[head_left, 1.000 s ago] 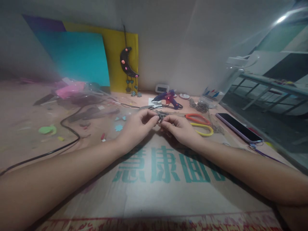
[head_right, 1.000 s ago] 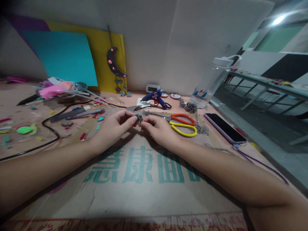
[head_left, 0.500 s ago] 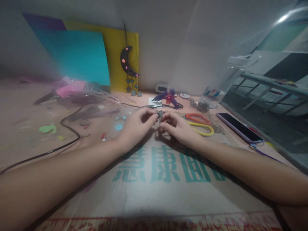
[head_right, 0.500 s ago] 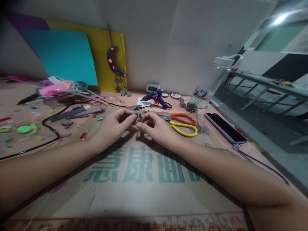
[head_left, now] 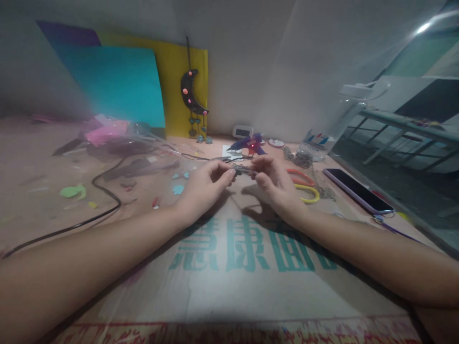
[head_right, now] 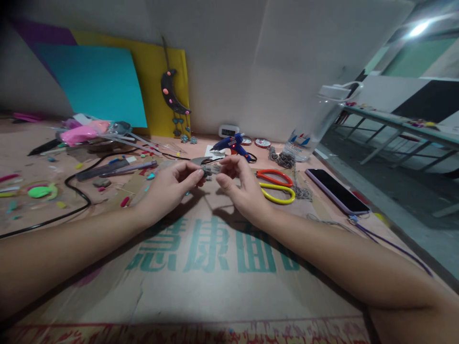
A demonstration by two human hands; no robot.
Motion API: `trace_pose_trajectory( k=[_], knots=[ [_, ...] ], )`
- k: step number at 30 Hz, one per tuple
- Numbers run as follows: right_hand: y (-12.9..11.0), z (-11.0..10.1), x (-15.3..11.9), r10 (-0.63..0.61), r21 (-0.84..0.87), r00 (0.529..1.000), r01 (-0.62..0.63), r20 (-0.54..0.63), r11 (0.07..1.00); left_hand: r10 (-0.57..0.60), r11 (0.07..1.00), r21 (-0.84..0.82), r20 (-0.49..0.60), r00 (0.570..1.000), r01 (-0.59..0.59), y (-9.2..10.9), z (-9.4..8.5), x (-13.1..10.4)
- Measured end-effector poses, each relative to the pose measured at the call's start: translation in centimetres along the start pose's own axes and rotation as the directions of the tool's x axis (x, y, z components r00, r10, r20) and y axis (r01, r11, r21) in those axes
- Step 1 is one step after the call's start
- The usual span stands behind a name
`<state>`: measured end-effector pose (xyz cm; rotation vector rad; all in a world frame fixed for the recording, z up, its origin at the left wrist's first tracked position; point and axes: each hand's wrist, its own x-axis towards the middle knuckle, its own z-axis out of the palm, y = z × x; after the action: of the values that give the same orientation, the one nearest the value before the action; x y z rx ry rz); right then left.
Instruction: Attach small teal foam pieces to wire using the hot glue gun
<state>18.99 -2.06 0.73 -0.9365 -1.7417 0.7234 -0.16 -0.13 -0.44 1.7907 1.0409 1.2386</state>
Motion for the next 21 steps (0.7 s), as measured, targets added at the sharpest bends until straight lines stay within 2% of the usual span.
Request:
trace_pose_trajectory(
  k=[3,5,9,14,17,21],
  knots=[
    [-0.5,-0.3,-0.3,-0.183,-0.053,0.977,0.178,-0.112,0.983,-0.002,1.000,0.007,-0.002,1.000,0.002,-0.1,0.0,0.0],
    [-0.8,-0.4,-0.4,-0.238,-0.122,0.960,0.221,-0.148,0.968,-0.007,1.000,0.014,-0.002,1.000,0.007,-0.1,0.0,0.1],
    [-0.8,-0.4,0.1,-0.170,-0.264,0.972,0.124,-0.162,0.957,-0.013,1.000,0.013,-0.003,1.000,0.013,-0.1,0.0,0.1],
    [-0.2,-0.5,0.8,-0.085,-0.258,0.985,0.044,-0.153,0.965,-0.011,1.000,0.015,-0.006,1.000,0.011,0.2,-0.1,0.1],
    [-0.4,-0.6,0.9,-0.037,-0.238,0.997,0.020,-0.067,0.971,-0.015,1.000,0.012,-0.004,1.000,0.015,0.2,-0.1,0.1],
    [-0.7,-0.6,0.7,-0.013,-0.309,0.999,0.027,0.048,0.951,-0.010,0.999,0.034,-0.003,1.000,0.011,0.1,-0.1,0.1]
  ],
)
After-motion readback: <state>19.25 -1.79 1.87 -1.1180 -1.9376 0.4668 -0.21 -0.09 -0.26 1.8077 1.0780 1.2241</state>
